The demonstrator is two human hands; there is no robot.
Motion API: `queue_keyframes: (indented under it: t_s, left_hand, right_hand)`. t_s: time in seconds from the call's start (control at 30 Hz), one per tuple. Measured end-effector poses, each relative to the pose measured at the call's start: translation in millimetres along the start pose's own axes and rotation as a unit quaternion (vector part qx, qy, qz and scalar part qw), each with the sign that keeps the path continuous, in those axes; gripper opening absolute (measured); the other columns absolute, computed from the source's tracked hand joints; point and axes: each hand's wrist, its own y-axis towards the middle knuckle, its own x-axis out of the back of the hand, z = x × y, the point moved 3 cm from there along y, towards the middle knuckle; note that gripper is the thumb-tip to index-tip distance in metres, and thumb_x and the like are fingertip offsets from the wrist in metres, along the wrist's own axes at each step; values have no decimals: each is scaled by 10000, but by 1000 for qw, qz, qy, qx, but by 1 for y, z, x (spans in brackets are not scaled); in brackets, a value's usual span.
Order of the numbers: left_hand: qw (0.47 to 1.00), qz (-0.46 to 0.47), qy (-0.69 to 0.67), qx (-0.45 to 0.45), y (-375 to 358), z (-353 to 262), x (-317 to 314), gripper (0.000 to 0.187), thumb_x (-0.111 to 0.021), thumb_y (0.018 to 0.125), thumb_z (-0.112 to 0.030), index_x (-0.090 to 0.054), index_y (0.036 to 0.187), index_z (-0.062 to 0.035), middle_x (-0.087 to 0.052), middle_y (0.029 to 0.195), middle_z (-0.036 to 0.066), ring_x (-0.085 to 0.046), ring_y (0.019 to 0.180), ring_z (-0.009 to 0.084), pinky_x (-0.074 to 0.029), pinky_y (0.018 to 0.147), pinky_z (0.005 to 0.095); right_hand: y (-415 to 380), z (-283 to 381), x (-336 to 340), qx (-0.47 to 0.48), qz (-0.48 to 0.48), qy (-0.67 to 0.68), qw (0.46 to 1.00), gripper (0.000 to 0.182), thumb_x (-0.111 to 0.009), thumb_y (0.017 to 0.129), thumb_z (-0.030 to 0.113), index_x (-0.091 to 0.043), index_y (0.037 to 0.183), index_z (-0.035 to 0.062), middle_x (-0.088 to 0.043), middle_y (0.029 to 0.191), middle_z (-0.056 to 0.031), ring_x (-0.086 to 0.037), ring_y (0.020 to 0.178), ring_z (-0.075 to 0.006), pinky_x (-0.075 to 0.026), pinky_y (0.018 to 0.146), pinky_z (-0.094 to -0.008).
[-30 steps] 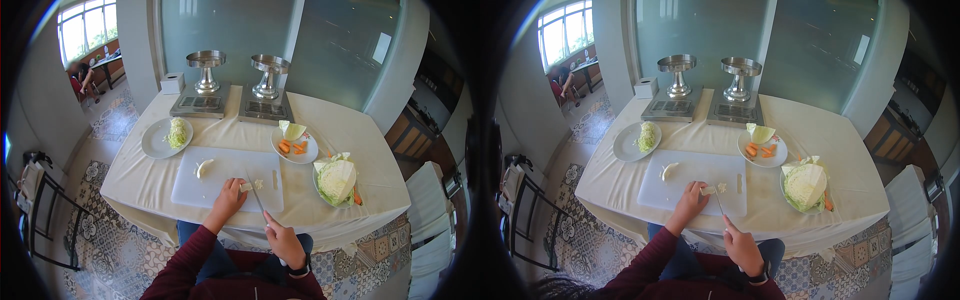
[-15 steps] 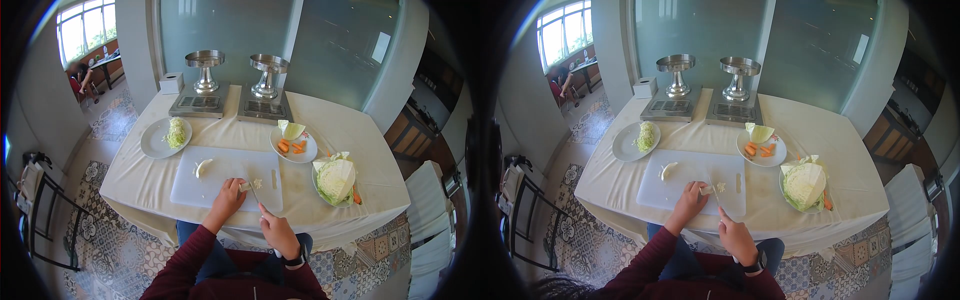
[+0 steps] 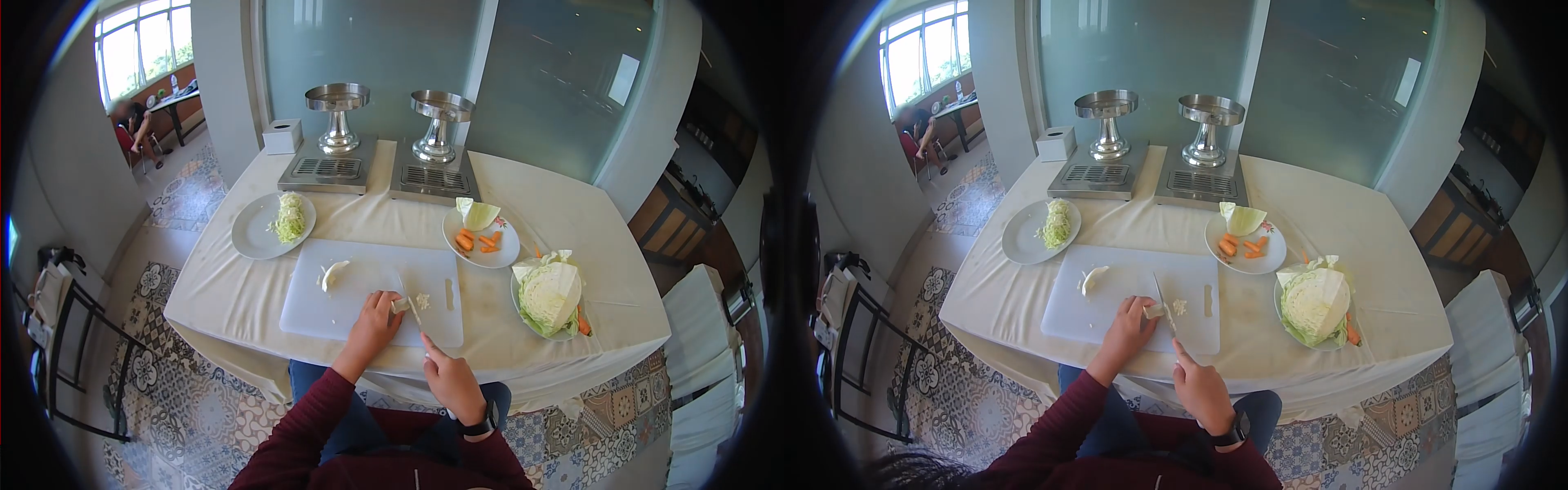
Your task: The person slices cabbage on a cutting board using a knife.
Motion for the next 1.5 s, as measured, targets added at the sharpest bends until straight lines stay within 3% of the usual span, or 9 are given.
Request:
queue_keyframes:
  t_s: [0.27,0.37,0.47,0.57,0.67,0.77,1.07,1.27,1.5]
  left_hand:
    - [1000,-3,-11,2,0,-1,1,305,-697,829,-50,-558,1099,-26,-608,991,183,-576,972,401,-491,852,464]
    - [1000,-5,-4,-13,0,0,0,292,-697,829,-47,-552,1082,-23,-609,978,180,-580,968,395,-491,846,463]
    - [1000,3,-2,-11,0,2,0,275,-696,835,-52,-547,1065,-22,-610,976,178,-581,964,391,-491,841,464]
    - [999,20,-17,25,0,-2,1,269,-698,840,-61,-545,1057,-25,-610,975,174,-580,966,389,-488,842,466]
    - [999,21,-12,23,0,-2,1,271,-701,843,-70,-547,1062,-26,-614,986,172,-582,980,385,-489,852,460]
    - [1000,14,6,3,0,0,0,279,-703,842,-71,-550,1070,-25,-620,1005,172,-584,998,381,-492,865,452]
    - [1000,18,3,-5,1,-3,2,286,-698,840,-69,-552,1081,-20,-624,1029,170,-583,1012,383,-489,884,452]
    - [1000,15,5,0,1,-3,2,292,-695,836,-63,-548,1085,-23,-621,1024,170,-582,1010,383,-488,880,452]
    - [1000,10,3,5,1,-2,1,300,-706,828,-76,-554,1082,-28,-617,1012,172,-579,993,387,-487,875,457]
  right_hand:
    - [-4,-12,5,7,-4,50,999,474,-563,953,159,-524,1424,117,-652,841,-278,-636,672,-415,-518,674,-400]
    - [-6,-17,5,46,-27,63,997,473,-562,964,153,-518,1434,111,-684,799,-203,-614,548,-299,-514,619,-361]
    - [-7,-22,9,6,2,101,995,468,-553,979,149,-515,1443,109,-654,721,-100,-559,490,-159,-497,556,-317]
    - [-8,-16,17,-41,11,104,994,473,-564,948,179,-529,1416,117,-646,815,-260,-641,773,-447,-508,689,-429]
    - [-7,-18,14,-38,10,109,993,476,-562,949,181,-525,1419,119,-643,811,-259,-639,776,-449,-507,690,-430]
    - [-4,-26,6,-1,-2,80,997,474,-553,983,133,-504,1454,106,-606,684,-77,-537,470,-116,-486,519,-303]
    - [-11,-15,11,11,-4,99,995,479,-553,983,128,-500,1460,124,-577,625,-69,-534,455,-128,-476,520,-307]
    - [-11,-10,9,25,-17,88,996,482,-563,974,129,-503,1453,124,-546,607,-113,-517,467,-157,-462,549,-313]
    - [-11,-10,6,15,-20,64,998,486,-575,960,137,-507,1442,136,-624,746,-204,-552,577,-337,-480,616,-346]
